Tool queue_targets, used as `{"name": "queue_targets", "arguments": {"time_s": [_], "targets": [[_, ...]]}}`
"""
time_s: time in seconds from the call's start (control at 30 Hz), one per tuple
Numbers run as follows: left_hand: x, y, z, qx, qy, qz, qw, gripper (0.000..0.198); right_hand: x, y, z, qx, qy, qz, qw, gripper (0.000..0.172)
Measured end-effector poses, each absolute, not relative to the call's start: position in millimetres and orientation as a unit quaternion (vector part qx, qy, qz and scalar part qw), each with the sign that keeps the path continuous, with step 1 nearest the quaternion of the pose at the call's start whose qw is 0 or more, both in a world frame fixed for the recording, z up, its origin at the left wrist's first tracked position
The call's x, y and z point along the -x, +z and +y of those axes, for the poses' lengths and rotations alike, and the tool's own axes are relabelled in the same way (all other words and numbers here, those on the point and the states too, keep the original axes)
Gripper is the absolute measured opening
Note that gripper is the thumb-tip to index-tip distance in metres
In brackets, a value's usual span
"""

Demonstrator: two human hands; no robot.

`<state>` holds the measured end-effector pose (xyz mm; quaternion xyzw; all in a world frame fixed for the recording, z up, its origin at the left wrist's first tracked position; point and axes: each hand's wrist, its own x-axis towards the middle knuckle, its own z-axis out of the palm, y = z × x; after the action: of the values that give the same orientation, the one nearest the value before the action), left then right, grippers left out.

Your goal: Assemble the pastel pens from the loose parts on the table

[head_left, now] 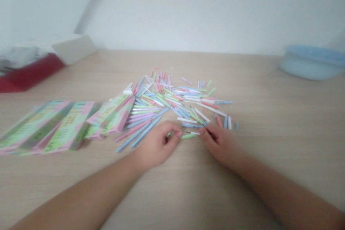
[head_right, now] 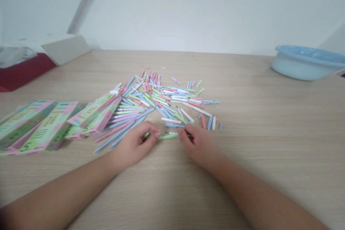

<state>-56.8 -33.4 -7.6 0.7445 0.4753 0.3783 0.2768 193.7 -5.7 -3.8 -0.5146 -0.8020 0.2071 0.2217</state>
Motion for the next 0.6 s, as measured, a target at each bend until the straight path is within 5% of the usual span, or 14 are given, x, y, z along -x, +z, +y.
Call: {"name": "queue_targets", "arguments": {"time_s": [0.6], "targets": [[57.9, -8.4, -35.3, -0.729, 0.374, 0.49, 0.296, 0.009, -192.4, -7.5, -8.0, 0.487, 0.205, -0.809, 0.257, 0.038]]}}
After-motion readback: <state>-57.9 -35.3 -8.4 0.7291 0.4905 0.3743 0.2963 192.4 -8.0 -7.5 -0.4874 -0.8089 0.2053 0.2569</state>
